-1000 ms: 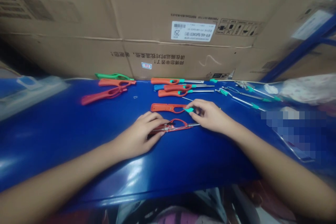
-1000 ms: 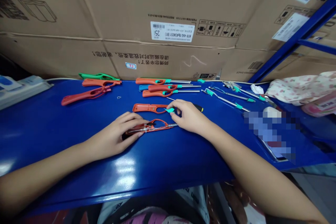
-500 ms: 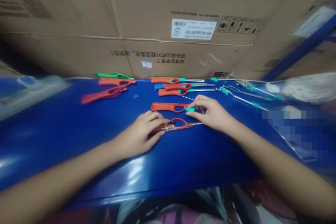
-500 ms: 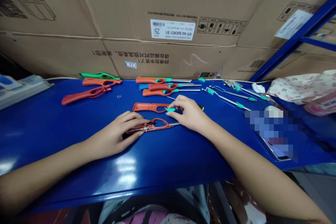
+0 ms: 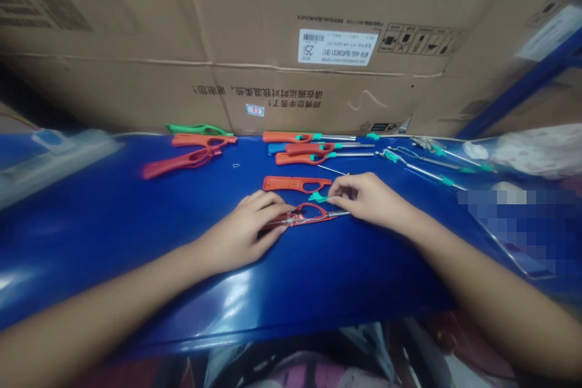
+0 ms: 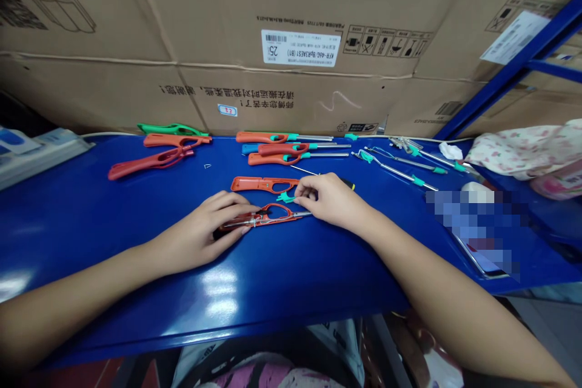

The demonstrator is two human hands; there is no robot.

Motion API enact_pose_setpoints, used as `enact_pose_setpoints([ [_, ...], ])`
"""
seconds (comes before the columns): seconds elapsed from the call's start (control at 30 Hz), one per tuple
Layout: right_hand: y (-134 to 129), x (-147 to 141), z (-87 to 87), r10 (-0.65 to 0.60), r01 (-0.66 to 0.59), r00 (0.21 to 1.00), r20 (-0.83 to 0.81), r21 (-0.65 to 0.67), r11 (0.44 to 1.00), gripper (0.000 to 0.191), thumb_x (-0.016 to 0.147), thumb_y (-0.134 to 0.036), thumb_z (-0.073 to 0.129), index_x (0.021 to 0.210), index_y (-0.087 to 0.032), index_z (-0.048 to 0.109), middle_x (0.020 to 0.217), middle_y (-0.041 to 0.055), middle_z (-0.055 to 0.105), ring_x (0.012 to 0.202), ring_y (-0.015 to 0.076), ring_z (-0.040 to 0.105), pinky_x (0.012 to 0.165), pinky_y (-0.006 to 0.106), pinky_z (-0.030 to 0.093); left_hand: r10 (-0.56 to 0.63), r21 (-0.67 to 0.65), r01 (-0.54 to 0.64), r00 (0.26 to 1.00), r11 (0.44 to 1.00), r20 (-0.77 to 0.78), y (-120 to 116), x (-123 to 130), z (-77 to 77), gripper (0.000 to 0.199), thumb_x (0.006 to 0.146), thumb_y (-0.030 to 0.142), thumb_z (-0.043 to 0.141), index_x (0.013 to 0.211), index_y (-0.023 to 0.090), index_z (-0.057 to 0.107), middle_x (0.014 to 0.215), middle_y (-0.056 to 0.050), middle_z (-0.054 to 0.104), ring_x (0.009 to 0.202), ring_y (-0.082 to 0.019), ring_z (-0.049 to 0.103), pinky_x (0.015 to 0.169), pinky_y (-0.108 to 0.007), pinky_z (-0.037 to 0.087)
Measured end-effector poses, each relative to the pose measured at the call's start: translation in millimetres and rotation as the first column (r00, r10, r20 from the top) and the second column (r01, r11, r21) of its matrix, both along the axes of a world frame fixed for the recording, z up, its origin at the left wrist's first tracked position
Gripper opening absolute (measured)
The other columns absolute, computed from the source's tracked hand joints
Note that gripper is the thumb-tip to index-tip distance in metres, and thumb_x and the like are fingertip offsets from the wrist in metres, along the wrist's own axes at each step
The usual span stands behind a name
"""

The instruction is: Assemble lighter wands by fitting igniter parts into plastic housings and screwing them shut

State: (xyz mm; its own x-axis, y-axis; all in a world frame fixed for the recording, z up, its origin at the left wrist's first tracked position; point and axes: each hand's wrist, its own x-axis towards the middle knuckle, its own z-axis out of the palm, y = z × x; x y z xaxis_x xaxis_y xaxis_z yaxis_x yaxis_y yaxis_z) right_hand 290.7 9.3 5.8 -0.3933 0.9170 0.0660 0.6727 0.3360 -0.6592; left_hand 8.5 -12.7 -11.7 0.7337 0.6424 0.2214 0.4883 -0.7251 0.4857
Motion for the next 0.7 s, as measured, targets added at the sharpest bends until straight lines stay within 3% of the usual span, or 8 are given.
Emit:
enact_pose_setpoints([
  [0.1,1.8,3.8,-0.6,0.070,-0.078,0.992,0.108,0.070,0.995,0.002,0.083,-0.018,0.070,0.082,-0.017,0.070,0.074,0.0010,0.067,0.065,0.0121,0.058,0.063,0.025,0.044,-0.003,-0.002,0.003,1.000,1.000,0.003,0.2,0.1,0.2,0.033,0.100,0.022,0.050,0.131,0.022,0.060,0.119,-0.009,0.060,0.112,-0.024,0.054,0.100,-0.042,0.046],
  [0.2,3.2,3.3,-4.5,0.092,-0.104,0.991,0.094,0.130,0.986,0.008,0.083,-0.022,0.074,0.089,-0.017,0.071,0.084,0.0032,0.068,0.073,0.0138,0.059,0.066,0.025,0.045,-0.004,-0.008,0.004,1.000,1.000,0.002,0.0,-0.1,0.6,0.032,0.100,0.021,0.050,0.130,0.022,0.060,0.119,-0.009,0.060,0.113,-0.024,0.054,0.101,-0.042,0.046],
  [0.4,0.0,-2.6,-4.6,0.111,-0.126,0.990,0.083,0.202,0.971,0.007,0.090,-0.022,0.068,0.085,-0.017,0.067,0.075,0.0000,0.065,0.061,0.0107,0.053,0.060,0.024,0.041,0.002,-0.033,-0.001,1.000,0.999,0.027,-1.4,0.2,1.5,0.032,0.100,0.022,0.051,0.130,0.021,0.061,0.114,-0.008,0.060,0.109,-0.022,0.056,0.100,-0.040,0.047],
  [0.57,-6.9,-2.5,4.0,0.341,-0.383,0.917,0.205,0.223,0.897,0.012,0.096,-0.016,0.056,0.093,-0.017,0.067,0.090,0.0056,0.070,0.081,0.0165,0.062,0.075,0.028,0.048,0.002,-0.061,0.001,0.999,0.998,0.054,-2.3,0.8,0.9,0.033,0.099,0.021,0.053,0.131,0.021,0.061,0.108,-0.007,0.059,0.104,-0.021,0.056,0.097,-0.037,0.047],
  [0.7,-10.7,-3.1,5.3,0.365,-0.422,0.898,0.245,0.245,0.873,0.016,0.098,-0.016,0.052,0.096,-0.017,0.068,0.095,0.0078,0.069,0.087,0.0187,0.063,0.079,0.031,0.050,0.005,-0.059,-0.002,0.998,0.998,0.060,-2.5,1.4,0.6,0.033,0.098,0.021,0.053,0.130,0.020,0.062,0.108,-0.008,0.059,0.103,-0.021,0.056,0.096,-0.037,0.047],
])
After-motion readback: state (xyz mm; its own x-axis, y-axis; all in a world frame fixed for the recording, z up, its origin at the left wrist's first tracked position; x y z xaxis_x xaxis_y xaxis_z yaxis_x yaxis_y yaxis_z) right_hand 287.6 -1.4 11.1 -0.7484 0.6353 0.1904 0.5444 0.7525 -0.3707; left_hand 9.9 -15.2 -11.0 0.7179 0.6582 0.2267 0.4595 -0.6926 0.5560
